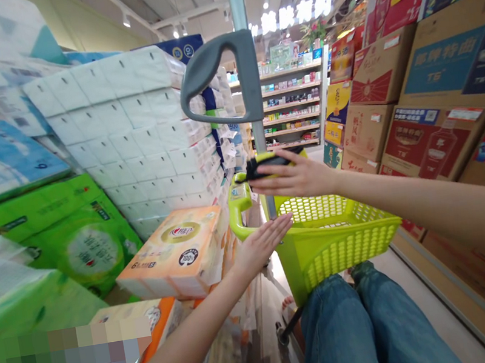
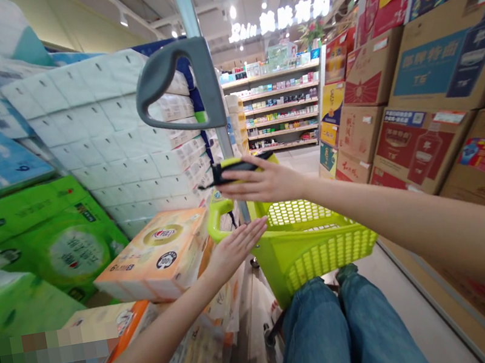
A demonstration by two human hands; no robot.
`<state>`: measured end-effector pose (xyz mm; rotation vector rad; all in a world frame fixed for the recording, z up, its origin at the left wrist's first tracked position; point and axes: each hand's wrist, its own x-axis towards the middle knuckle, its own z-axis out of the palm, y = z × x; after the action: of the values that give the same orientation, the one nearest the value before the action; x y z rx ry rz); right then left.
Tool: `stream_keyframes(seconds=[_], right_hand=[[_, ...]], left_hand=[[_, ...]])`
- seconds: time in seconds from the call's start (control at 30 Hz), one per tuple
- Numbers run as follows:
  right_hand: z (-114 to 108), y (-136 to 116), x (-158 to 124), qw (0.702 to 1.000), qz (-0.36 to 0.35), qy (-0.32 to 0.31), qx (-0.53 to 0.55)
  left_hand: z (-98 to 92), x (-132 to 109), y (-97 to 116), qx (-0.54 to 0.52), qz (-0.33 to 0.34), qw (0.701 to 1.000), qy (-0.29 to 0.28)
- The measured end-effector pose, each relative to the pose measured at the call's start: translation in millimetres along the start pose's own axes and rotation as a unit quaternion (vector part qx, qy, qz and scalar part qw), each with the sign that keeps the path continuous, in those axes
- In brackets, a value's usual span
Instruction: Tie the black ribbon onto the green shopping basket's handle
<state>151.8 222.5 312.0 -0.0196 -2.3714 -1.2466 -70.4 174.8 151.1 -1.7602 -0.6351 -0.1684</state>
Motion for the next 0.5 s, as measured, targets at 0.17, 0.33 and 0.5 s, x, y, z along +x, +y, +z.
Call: stream_keyframes(seconds=[0.17, 0.33, 0.5], right_hand=[[5, -16, -13, 0.991, -0.134, -0.022, -0.016], [-18, 47, 17, 0.997, -0.002, 0.053, 0.063], [-10, 36, 16, 0.990, 0.096, 0.055, 0.087]], left_hand=[[6.1, -3, 6, -0.012, -0.012, 1.000, 0.008], [-1.2, 0, 2, -0.004, -0.017, 1.000, 0.002], [-3.1, 1, 1, -0.004, -0.012, 1.000, 0.000]])
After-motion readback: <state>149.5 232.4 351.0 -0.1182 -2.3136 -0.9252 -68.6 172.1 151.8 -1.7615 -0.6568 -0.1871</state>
